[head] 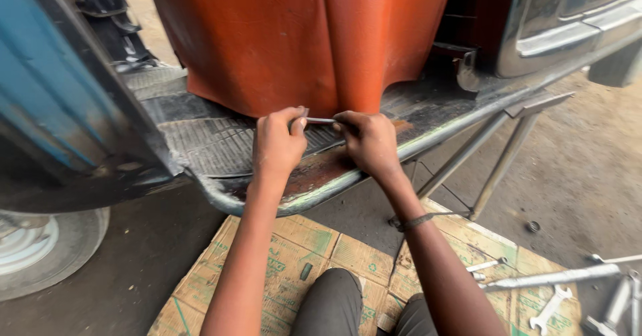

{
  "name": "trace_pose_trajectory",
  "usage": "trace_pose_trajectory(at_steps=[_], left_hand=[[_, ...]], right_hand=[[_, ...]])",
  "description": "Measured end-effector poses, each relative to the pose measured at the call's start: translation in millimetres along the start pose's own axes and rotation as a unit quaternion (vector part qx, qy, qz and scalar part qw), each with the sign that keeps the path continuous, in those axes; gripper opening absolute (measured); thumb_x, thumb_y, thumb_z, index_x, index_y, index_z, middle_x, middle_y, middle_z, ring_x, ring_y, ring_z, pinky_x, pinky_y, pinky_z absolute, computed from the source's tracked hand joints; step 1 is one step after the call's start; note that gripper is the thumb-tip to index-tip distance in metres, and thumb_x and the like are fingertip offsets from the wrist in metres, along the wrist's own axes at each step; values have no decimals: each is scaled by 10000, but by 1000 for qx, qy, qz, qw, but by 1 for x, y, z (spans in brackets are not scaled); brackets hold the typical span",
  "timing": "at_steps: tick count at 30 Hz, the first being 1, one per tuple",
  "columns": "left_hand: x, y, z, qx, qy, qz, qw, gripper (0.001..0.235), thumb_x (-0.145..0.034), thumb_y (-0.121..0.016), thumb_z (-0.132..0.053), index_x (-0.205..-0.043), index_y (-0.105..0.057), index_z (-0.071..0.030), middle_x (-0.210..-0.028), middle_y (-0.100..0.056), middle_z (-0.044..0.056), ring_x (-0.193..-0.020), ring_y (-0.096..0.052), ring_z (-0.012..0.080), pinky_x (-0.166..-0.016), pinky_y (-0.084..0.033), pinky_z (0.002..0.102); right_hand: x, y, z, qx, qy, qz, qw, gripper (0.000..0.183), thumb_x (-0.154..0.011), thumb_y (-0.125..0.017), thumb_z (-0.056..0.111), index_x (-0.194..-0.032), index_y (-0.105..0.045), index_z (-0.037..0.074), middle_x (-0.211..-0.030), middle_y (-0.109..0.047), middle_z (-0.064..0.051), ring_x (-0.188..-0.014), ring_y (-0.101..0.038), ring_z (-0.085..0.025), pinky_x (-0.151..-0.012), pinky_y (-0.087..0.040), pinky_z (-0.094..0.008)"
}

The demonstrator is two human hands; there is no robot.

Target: The person is sitting on a cardboard sheet on the ground, working on the lower side panel of a three-wheeled vehicle. They use a metal rod and a hammer to repeatedly tap and adjust a specific spot on the vehicle's bodywork.

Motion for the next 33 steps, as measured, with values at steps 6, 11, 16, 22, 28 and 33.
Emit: trace_pose_trajectory(at_steps=[6, 11, 16, 22, 28, 33], left_hand=[[0, -15, 3, 118, -15, 22, 993, 217, -911, -650, -64, -1090, -760, -7, -1076, -774, 184, -1000, -788, 292, -907, -594, 371], [8, -7, -12, 64, -48, 23, 997, 237, -916, -668, -74, -1129, -749, -9, -1096, -749, 208, -1021, -756, 320, -899, -574, 381], [6, 5, -4, -64, 88, 15, 994, 185, -943, -681, -101, -1091, -779, -47, -1033, -756, 213, -961, -735, 372, -819, -566, 430], [1, 13, 15, 36, 107, -111, 987, 216, -935, -703, -108, -1140, -756, -61, -927, -772, 156, -776, -752, 237, -681, -565, 369], [5, 8, 4, 131, 1, -65, 989, 333, -941, -693, -73, -1272, -688, -35, -674, -647, 61, -570, -555, 80, -542, -460, 271], [6, 9, 1, 169, -23, -63, 983, 299, -958, -688, -63, -1256, -702, -40, -700, -645, 7, -578, -530, 41, -513, -426, 240]], right_hand=[[-2, 1, 0, -6, -36, 24, 999, 138, -876, -766, 148, -976, -797, 58, -745, -731, -161, -649, -723, -298, -612, -542, -381], [-1, 2, 3, -40, -16, 16, 999, 131, -901, -729, 133, -989, -780, 50, -759, -754, -126, -662, -734, -243, -612, -541, -356], [-2, 5, 3, -144, -79, 33, 986, 180, -988, -661, 150, -1032, -739, -6, -686, -694, -93, -600, -627, -148, -572, -503, -313], [-3, 6, 5, -152, -97, 20, 983, 208, -992, -656, 161, -1010, -731, -33, -642, -650, -77, -572, -564, -102, -555, -473, -304], [-5, 4, 1, -147, -133, 41, 979, 228, -993, -648, 175, -1021, -737, -33, -630, -635, -107, -565, -531, -114, -555, -461, -315], [-6, 1, -5, -147, -129, 44, 980, 235, -992, -652, 186, -1009, -735, -33, -653, -654, -89, -587, -553, -105, -583, -482, -299]])
Point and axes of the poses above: each hand's wrist, its own x-axis away from the middle knuckle, its own y-axis out of the back of the hand, z = x × y, the point moved 2 cm from there along -x, towards the middle knuckle
